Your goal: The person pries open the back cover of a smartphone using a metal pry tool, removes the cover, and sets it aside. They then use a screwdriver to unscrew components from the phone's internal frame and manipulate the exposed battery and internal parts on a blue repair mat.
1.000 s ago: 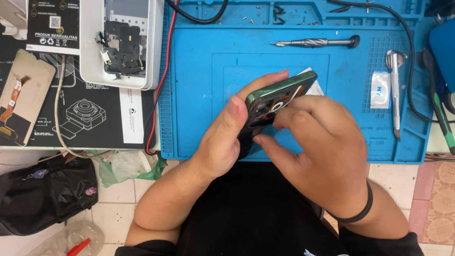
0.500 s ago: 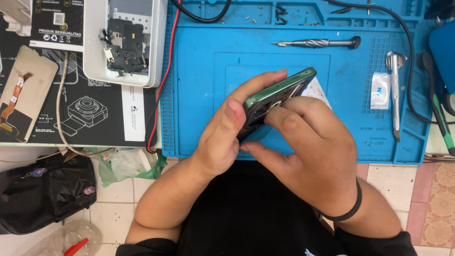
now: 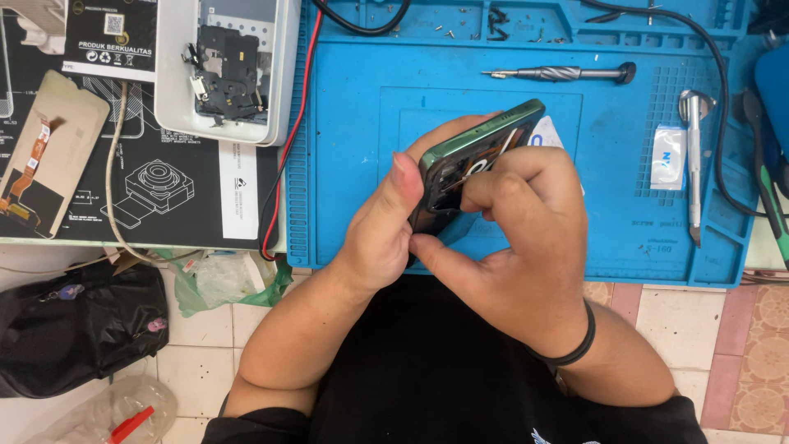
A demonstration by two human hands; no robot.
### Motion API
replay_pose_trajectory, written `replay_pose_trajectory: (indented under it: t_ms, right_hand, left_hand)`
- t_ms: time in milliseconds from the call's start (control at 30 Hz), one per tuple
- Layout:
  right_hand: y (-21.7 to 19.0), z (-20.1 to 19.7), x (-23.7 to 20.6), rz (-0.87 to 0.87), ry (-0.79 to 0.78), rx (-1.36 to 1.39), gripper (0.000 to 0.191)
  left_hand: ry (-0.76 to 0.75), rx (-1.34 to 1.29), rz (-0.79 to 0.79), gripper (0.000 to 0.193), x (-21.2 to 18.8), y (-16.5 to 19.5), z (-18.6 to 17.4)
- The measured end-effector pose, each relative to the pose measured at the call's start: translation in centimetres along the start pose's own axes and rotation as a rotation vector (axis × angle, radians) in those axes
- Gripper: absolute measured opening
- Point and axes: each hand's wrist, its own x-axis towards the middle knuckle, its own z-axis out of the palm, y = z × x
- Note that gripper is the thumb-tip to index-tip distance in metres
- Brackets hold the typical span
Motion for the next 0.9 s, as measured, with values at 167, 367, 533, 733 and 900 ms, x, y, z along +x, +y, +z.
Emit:
replay_pose_trajectory:
  t_ms: [167,367,533,733,900]
  right_hand:
    - [-0.6,0.2,0.6,-0.013,0.017,-0.004,0.046]
    - [-2.0,0.2,0.9,0.018,0.005,-0.036,0.042]
    - [-2.4,0.2,0.5,0.068,-0.022,-0.004,0.045]
    - [-1.7,0.6,0.3,0.045,-0.001,0.017,0.042]
    - [-1.4,1.1,0.5,0.062,0.045,-0.006,0.044]
  left_hand:
    - [0.023,0.011,0.0,0.09,-0.1,0.0,-0.1]
    - [0.034,-0.044,0.0,0.092,-0.1,-0.1,-0.4]
    - [0.05,-0.022,-0.014,0.095,-0.1,-0.2,-0.4]
    - [0.047,-0.019,-0.002,0.095,-0.1,-0.3,-0.4]
    - [0.014,0.001,0.027,0.092,0.1,-0.2,-0.4]
